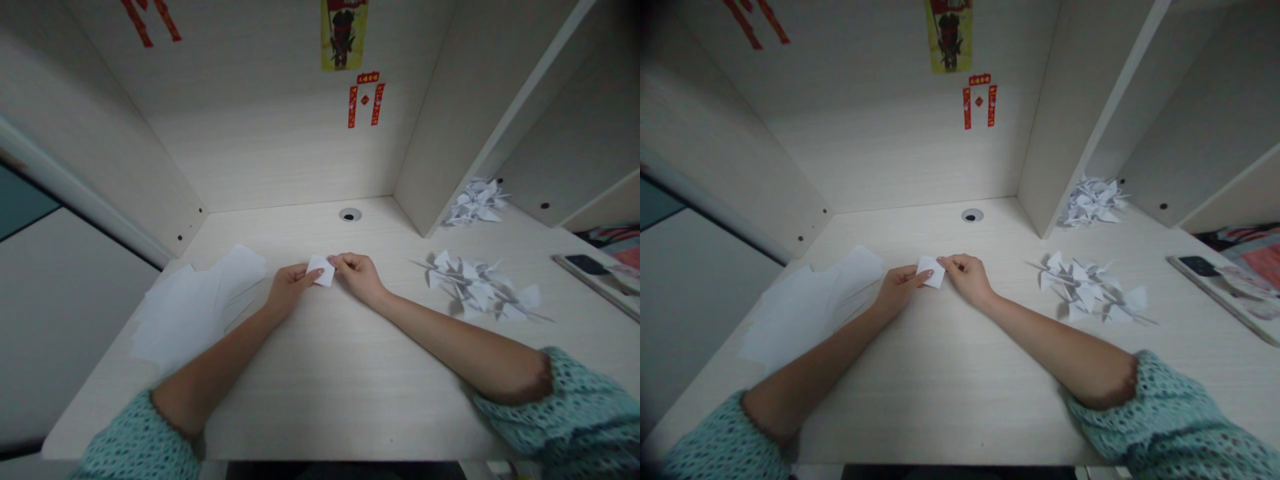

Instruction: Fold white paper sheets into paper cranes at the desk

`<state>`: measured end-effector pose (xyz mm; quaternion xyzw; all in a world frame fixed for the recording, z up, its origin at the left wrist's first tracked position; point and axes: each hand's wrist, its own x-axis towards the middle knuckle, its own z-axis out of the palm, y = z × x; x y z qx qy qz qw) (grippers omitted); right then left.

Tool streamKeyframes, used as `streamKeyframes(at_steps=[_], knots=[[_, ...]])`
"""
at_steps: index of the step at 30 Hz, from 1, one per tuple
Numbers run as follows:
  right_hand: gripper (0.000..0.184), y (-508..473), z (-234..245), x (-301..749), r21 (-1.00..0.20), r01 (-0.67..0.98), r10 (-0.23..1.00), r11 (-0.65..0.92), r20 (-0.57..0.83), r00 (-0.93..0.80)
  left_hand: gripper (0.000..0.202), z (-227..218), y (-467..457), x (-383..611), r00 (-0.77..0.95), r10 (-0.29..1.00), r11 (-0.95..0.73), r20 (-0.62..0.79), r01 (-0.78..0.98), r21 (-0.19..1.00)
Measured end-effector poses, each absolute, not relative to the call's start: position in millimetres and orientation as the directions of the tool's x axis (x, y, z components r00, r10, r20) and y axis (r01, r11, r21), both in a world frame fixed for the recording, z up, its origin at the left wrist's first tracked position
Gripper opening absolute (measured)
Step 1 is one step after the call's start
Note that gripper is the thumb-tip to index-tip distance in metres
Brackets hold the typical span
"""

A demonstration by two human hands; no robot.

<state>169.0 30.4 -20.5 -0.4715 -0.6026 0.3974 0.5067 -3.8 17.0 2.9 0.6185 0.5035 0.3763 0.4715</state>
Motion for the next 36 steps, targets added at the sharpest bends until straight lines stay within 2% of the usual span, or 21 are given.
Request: streamKeyframes(at_steps=[10,22,28,31,36], knots=[[0.036,28.0,-16.0,169.4,-0.953,0.189,0.969,0.237,0.245,0.021,0.039,4.0,16.7,-2.5,0.238,0.971,-0.074,0.0,0.301,0.951],[0.03,23.0,-10.5,169.9,-0.925,0.209,0.945,0.318,0.328,0.01,0.035,4.1,15.2,-1.3,0.221,0.975,-0.016,-0.022,0.168,0.986],[0.031,25.8,-16.3,169.8,-0.938,0.215,0.963,0.271,0.264,-0.06,0.036,-2.6,16.8,-4.0,0.247,0.969,-0.05,0.012,0.146,0.988],[0.036,27.3,-19.6,169.1,-0.953,0.193,0.972,0.233,0.226,-0.06,0.036,-2.0,16.3,-4.0,0.257,0.966,-0.074,0.026,0.176,0.982],[0.038,26.2,-17.4,167.9,-0.968,0.148,0.98,0.2,0.198,-0.03,0.038,1.2,13.7,-3.2,0.184,0.983,-0.075,0.009,0.354,0.932]])
